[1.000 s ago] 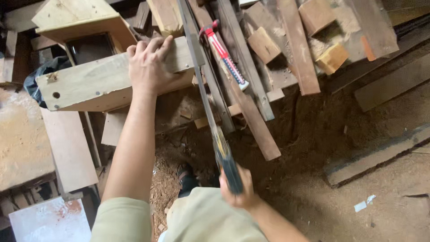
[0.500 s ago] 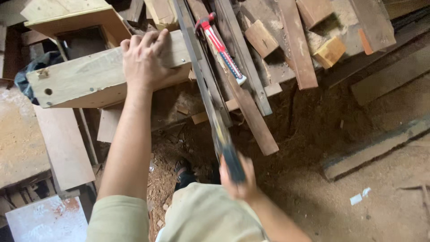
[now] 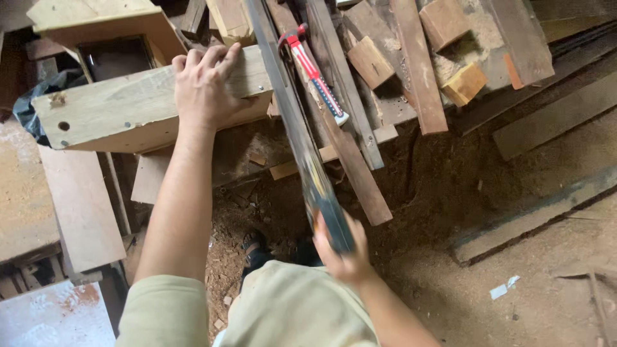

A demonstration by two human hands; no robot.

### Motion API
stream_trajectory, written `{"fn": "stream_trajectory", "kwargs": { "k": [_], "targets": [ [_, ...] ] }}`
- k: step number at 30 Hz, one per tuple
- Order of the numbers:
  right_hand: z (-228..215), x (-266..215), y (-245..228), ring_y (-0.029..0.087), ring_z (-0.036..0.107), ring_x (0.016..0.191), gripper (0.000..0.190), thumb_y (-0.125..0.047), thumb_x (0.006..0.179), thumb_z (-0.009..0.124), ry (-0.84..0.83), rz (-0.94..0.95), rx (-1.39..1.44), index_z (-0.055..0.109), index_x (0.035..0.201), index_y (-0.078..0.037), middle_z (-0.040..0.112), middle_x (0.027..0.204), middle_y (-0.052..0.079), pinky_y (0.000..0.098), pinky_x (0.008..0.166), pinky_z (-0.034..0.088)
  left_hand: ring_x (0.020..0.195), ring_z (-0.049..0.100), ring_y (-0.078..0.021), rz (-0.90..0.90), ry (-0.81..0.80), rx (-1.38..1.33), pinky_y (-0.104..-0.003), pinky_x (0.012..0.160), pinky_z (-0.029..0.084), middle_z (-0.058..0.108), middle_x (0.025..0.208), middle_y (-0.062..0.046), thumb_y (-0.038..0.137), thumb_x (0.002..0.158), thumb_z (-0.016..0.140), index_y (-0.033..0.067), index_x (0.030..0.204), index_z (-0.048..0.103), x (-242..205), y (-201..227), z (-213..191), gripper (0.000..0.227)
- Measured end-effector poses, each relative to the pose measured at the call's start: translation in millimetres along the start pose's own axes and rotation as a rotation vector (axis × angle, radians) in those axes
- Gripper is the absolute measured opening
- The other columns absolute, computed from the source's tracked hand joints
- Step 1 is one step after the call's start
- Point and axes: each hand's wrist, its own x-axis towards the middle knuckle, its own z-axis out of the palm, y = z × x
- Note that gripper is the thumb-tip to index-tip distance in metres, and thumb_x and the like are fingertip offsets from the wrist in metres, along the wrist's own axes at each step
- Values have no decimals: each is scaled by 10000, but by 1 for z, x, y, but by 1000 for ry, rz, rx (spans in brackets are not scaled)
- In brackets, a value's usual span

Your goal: The person hammers nails into a wooden plank to attach it to a wooden box-like structure. They then use a hand saw to cut a protruding section of the attached plank. The person handles the wooden pieces and tools throughout the process.

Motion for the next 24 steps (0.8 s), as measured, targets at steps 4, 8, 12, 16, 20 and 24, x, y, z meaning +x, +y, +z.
{"fn": "stream_trajectory", "kwargs": {
  "k": [4,8,12,16,20,24],
  "targets": [
    [-12,-52,-37,97,673,517,262,3,906,589,-34,59,31,591,1162,58,677,733,36,224,428,546,1057,620,-236,-31,-1,-61,-346,929,443,659,1310,-35,509,712,873,236,1514,564,-3,5,1,901],
    [-3,-30,-15,92,660,512,252,9,901,590,-34,1,-24,592,1146,70,671,739,52,223,422,525,1047,618,-203,-3,60,49,-348,941,443,668,1288,-3,628,612,894,260,1489,584,-1,6,0,1001],
    [8,29,23,83,595,493,124,-33,965,607,29,105,34,614,1081,11,618,664,5,241,450,480,1055,607,-242,-8,25,-48,-360,919,442,658,1314,-51,655,629,909,228,1508,569,-1,0,2,1035],
    [6,-2,12,91,619,579,131,-65,985,601,30,-91,-91,618,1100,-4,646,787,-3,239,528,519,1080,609,-212,9,44,19,-341,925,445,662,1330,-4,405,700,889,279,1559,558,1,6,8,929],
    [3,-66,0,84,662,461,193,-63,904,635,-55,107,-12,636,1080,15,668,682,-13,253,434,544,1079,615,-215,-4,20,21,-348,958,450,667,1293,-27,341,713,862,257,1515,570,0,1,3,858],
    [3,-47,24,120,653,544,153,-24,914,638,24,-21,20,627,1059,23,671,762,31,268,474,542,1090,611,-239,-5,67,-98,-393,960,445,664,1296,-45,469,694,841,199,1478,584,-5,8,1,869]
  ]
}}
